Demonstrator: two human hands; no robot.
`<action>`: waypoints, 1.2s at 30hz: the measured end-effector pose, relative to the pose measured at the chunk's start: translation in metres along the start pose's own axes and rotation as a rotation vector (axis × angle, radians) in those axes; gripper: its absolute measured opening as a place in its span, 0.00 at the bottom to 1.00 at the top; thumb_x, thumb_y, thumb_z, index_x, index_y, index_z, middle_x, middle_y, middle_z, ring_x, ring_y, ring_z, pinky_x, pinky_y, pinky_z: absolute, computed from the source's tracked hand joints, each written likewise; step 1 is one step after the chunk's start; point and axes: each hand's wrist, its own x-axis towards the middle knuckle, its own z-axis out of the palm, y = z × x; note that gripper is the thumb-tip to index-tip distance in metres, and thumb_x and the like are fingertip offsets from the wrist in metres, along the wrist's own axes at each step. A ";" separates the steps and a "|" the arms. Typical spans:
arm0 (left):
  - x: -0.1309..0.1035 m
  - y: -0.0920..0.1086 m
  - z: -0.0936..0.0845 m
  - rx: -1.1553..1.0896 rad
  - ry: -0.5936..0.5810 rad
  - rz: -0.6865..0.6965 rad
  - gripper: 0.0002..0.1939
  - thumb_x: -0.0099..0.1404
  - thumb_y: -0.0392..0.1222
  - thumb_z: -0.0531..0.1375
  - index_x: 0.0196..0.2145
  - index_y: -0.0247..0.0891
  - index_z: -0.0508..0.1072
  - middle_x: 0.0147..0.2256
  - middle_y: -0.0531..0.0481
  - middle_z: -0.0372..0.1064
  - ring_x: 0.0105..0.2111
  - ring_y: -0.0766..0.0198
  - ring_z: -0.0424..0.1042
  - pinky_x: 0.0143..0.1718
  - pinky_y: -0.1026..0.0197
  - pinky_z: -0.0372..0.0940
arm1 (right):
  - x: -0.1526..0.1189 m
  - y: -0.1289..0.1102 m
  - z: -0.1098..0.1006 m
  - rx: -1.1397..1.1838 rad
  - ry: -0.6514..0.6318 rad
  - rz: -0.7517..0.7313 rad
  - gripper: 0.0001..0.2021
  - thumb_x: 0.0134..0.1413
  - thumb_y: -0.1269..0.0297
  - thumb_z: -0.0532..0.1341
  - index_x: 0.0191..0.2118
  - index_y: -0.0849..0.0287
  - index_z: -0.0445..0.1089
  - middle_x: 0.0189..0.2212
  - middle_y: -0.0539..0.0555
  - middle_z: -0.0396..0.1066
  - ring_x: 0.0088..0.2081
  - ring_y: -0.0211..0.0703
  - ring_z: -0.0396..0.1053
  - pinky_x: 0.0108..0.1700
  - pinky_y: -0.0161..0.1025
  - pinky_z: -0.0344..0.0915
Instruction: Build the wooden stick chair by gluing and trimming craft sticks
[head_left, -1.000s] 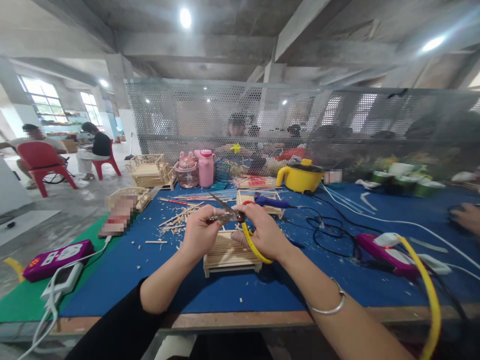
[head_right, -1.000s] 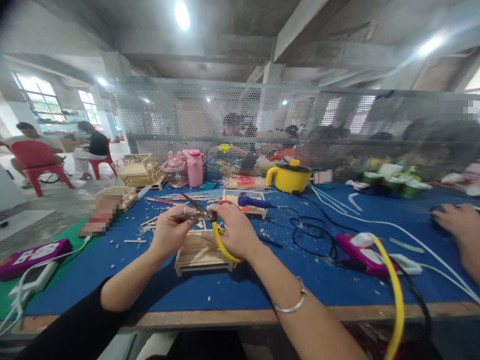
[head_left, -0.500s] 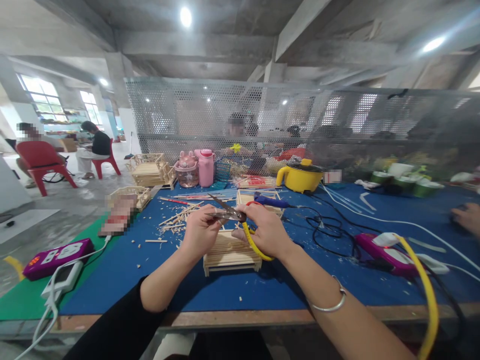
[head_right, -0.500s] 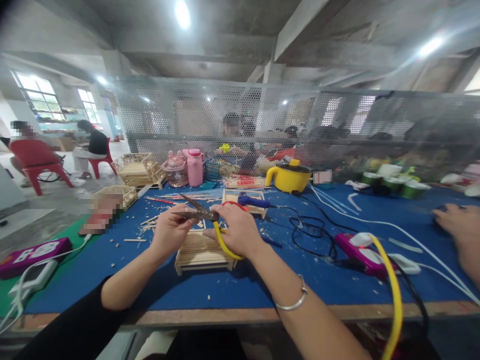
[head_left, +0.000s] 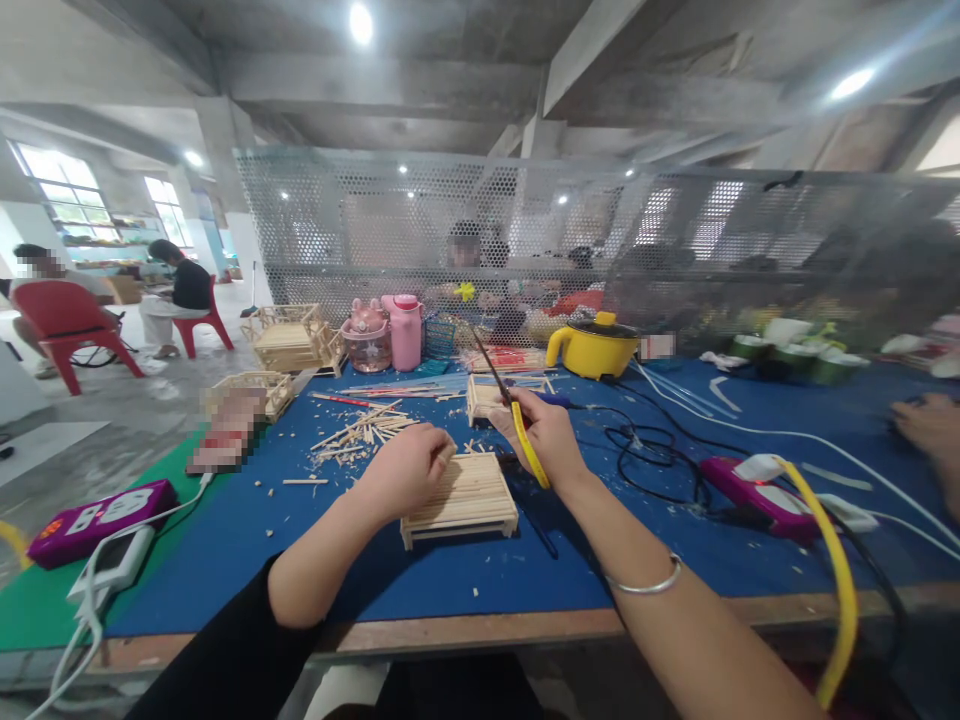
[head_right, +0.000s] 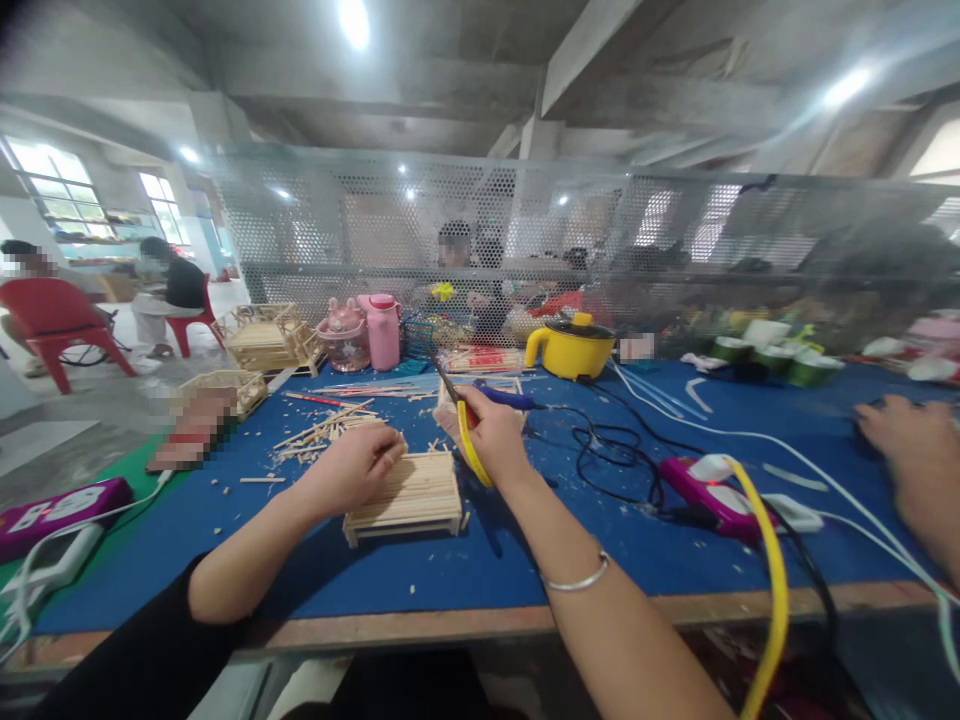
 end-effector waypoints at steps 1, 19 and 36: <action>-0.001 0.001 -0.001 0.058 -0.062 0.022 0.13 0.62 0.38 0.51 0.30 0.37 0.75 0.29 0.46 0.72 0.32 0.59 0.68 0.33 0.61 0.61 | 0.000 0.002 0.000 0.007 0.007 0.016 0.19 0.54 0.51 0.59 0.44 0.60 0.71 0.29 0.53 0.74 0.29 0.43 0.71 0.33 0.35 0.65; -0.001 0.014 0.004 0.246 -0.201 0.111 0.14 0.58 0.35 0.52 0.28 0.39 0.79 0.28 0.45 0.72 0.33 0.56 0.69 0.34 0.58 0.61 | -0.001 0.003 0.007 -0.042 -0.026 0.012 0.16 0.53 0.52 0.59 0.42 0.59 0.71 0.30 0.54 0.75 0.31 0.44 0.72 0.33 0.35 0.64; 0.000 0.014 0.014 0.051 -0.075 -0.011 0.08 0.56 0.31 0.53 0.29 0.39 0.70 0.27 0.49 0.69 0.29 0.60 0.65 0.29 0.62 0.56 | -0.002 -0.003 0.007 -0.116 -0.076 -0.033 0.16 0.54 0.54 0.59 0.41 0.60 0.72 0.24 0.52 0.71 0.25 0.41 0.67 0.29 0.34 0.57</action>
